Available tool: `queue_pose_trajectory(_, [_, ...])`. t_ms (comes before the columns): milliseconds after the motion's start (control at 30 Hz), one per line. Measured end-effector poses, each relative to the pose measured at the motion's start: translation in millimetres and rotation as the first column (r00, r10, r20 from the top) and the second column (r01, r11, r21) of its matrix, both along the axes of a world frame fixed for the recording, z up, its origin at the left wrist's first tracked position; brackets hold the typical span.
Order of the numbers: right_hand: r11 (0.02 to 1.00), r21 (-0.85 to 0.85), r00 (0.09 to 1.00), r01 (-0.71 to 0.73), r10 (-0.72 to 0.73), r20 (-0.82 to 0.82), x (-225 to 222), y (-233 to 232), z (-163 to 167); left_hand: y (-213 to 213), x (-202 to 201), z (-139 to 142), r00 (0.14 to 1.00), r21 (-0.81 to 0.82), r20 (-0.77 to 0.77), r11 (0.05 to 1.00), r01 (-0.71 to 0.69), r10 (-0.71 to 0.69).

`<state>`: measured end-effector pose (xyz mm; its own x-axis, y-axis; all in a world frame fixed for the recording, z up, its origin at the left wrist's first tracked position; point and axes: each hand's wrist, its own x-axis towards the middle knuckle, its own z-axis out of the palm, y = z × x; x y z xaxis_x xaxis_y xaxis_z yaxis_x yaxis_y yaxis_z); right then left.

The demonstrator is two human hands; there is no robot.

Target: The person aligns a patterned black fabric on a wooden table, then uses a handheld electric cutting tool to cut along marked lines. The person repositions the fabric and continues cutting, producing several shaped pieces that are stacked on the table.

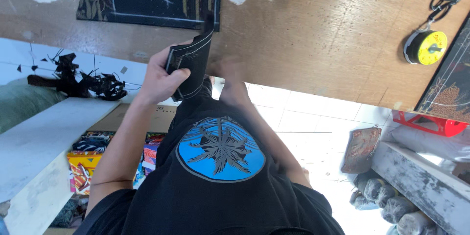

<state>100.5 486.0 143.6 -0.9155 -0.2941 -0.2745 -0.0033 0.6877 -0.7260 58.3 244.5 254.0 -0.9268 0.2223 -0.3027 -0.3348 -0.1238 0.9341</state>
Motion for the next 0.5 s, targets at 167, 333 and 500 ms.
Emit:
queue_pose_trajectory(167, [0.286, -0.704, 0.738, 0.650, -0.017, 0.674, -18, -21, 45, -32, 20, 17, 0.999, 0.280, 0.036, 0.960, -0.011, 0.001])
queue_pose_trajectory(333, [0.115, -0.832, 0.775, 0.543, 0.312, 0.549, -51, 14, 98, -38, 34, 14, 0.972, 0.415, 0.180, 0.884, -0.214, 0.151])
queue_pose_trajectory(500, [0.808, -0.547, 0.970, 0.218, -0.118, 0.212, -47, 15, 139, -56, 31, 11, 0.976, 0.170, -0.053, 0.965, -0.198, 0.209])
